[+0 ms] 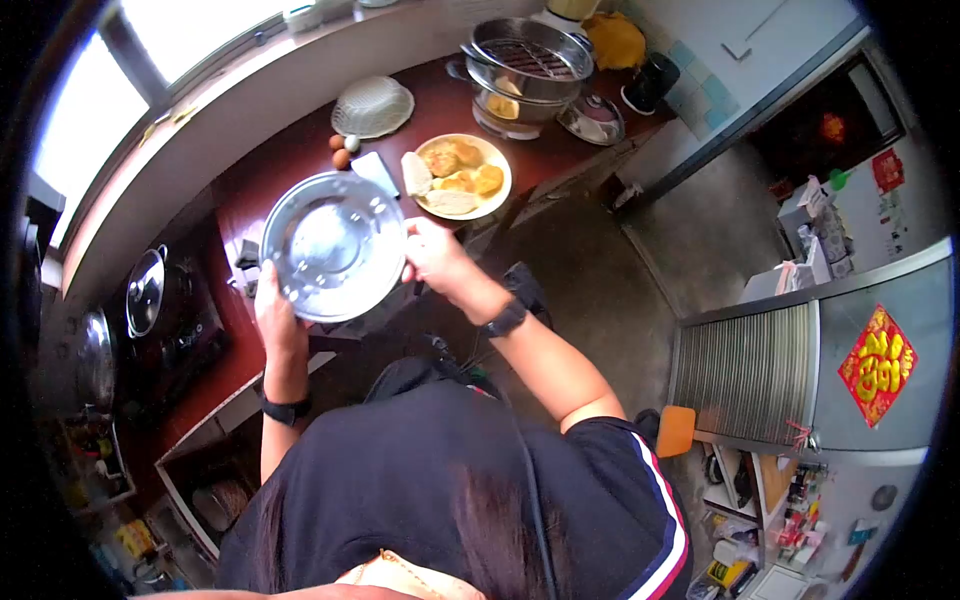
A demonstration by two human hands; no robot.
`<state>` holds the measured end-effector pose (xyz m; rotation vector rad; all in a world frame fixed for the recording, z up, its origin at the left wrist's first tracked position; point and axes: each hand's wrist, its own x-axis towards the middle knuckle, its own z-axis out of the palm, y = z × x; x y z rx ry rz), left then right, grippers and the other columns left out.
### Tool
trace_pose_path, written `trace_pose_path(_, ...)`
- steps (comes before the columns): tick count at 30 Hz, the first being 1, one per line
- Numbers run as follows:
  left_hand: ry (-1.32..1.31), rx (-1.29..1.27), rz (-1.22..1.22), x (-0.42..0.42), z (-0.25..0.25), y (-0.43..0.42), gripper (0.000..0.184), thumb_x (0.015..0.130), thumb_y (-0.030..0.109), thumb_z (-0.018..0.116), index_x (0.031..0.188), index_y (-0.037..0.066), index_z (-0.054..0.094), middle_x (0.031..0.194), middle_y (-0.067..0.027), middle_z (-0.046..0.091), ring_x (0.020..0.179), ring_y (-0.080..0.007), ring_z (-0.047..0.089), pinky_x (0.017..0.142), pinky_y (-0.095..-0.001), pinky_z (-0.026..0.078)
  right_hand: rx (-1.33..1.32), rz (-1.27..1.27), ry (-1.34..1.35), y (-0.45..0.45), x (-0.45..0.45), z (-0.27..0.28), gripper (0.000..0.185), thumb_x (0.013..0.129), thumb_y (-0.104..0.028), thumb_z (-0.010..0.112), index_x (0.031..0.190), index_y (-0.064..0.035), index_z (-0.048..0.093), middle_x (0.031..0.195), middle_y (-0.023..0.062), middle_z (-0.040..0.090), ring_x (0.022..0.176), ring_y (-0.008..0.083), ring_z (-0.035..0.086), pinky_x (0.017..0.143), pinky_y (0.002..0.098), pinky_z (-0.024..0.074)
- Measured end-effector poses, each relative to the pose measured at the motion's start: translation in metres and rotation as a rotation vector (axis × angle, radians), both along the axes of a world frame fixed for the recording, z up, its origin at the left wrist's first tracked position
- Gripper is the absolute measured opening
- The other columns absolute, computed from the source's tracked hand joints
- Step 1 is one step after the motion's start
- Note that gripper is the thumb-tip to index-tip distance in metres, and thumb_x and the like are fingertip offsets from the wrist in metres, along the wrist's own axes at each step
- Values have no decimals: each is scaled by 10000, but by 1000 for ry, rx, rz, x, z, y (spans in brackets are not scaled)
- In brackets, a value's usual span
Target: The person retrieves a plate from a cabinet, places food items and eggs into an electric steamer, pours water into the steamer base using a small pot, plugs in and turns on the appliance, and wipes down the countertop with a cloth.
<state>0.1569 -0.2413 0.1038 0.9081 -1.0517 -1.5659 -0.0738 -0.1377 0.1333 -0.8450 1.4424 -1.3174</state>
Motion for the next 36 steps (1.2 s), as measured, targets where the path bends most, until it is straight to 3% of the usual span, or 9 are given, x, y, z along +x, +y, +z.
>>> trace_pose_path(3, -33, 135, -203, -81, 15, 18, 506, 1067, 426, 375, 1278, 5, 560, 1100, -80, 645, 862, -118, 638, 747, -279, 535, -72, -157, -51, 37, -87, 7, 239, 941, -100, 534, 1143, 16, 583, 777, 16, 620, 588, 70, 571, 526, 191, 438)
trace_pose_path(5, 174, 182, -272, -133, 25, 28, 572, 1053, 473, 385, 1384, 15, 474, 1096, -114, 669, 880, -143, 680, 764, -270, 560, -126, -252, 31, 56, -146, 23, 199, 942, -86, 531, 1114, -3, 586, 786, 10, 607, 601, 78, 571, 535, 194, 439)
trace_pose_path(7, 58, 122, -350, -165, 41, 34, 550, 1067, 431, 363, 1374, -14, 462, 1207, -169, 651, 993, -224, 685, 802, -282, 546, -174, -366, 25, 63, -202, 51, 142, 946, -59, 516, 1070, -7, 561, 804, 41, 619, 613, 114, 591, 549, 228, 461)
trace_pose_path(13, -212, 95, -255, -202, -16, 0, 378, 1055, 269, 446, 1309, 4, 538, 1138, -148, 691, 951, -204, 698, 778, -276, 544, -331, -516, 27, 37, -366, 92, 67, 914, -35, 562, 976, -45, 585, 816, 41, 626, 625, 121, 599, 558, 237, 478)
trace_pose_path(23, -326, 140, -13, -263, -125, -47, 279, 1006, 138, 527, 1215, -28, 608, 1035, -144, 714, 885, -179, 706, 732, -262, 558, -72, -368, 210, -130, -531, 77, 107, 901, -93, 593, 925, 9, 620, 811, 92, 666, 704, 168, 665, 580, 258, 533)
trace_pose_path(26, -512, 144, 67, -284, -136, -53, 304, 974, 176, 592, 1227, 9, 616, 1097, -104, 699, 928, -158, 690, 766, -250, 547, 13, -291, 265, -172, -572, 60, 133, 887, -108, 608, 937, 14, 626, 840, 91, 669, 725, 165, 667, 591, 255, 536)
trace_pose_path(30, -1122, -217, 227, -308, -159, -67, 459, 889, 276, 681, 1250, 3, 604, 1158, -180, 666, 1067, -267, 651, 921, -358, 506, 141, -207, 290, -192, -581, 51, 112, 899, -107, 589, 931, -4, 618, 860, 71, 657, 748, 158, 671, 599, 256, 539)
trace_pose_path(35, -1295, -73, 236, -325, -178, -94, 524, 864, 353, 668, 1260, 18, 598, 1148, -201, 659, 1076, -315, 638, 946, -400, 495, 280, 68, 406, -200, -587, 51, 145, 947, -151, 551, 911, -20, 601, 869, 63, 645, 823, 182, 702, 645, 274, 567)
trace_pose_path(36, -1354, -78, 247, -329, -176, -96, 523, 867, 354, 664, 1263, 19, 596, 1144, -201, 660, 1073, -322, 636, 949, -408, 493, 317, 117, 416, -203, -592, 49, 233, 962, -213, 548, 983, 6, 624, 905, 74, 659, 837, 204, 713, 670, 281, 574)
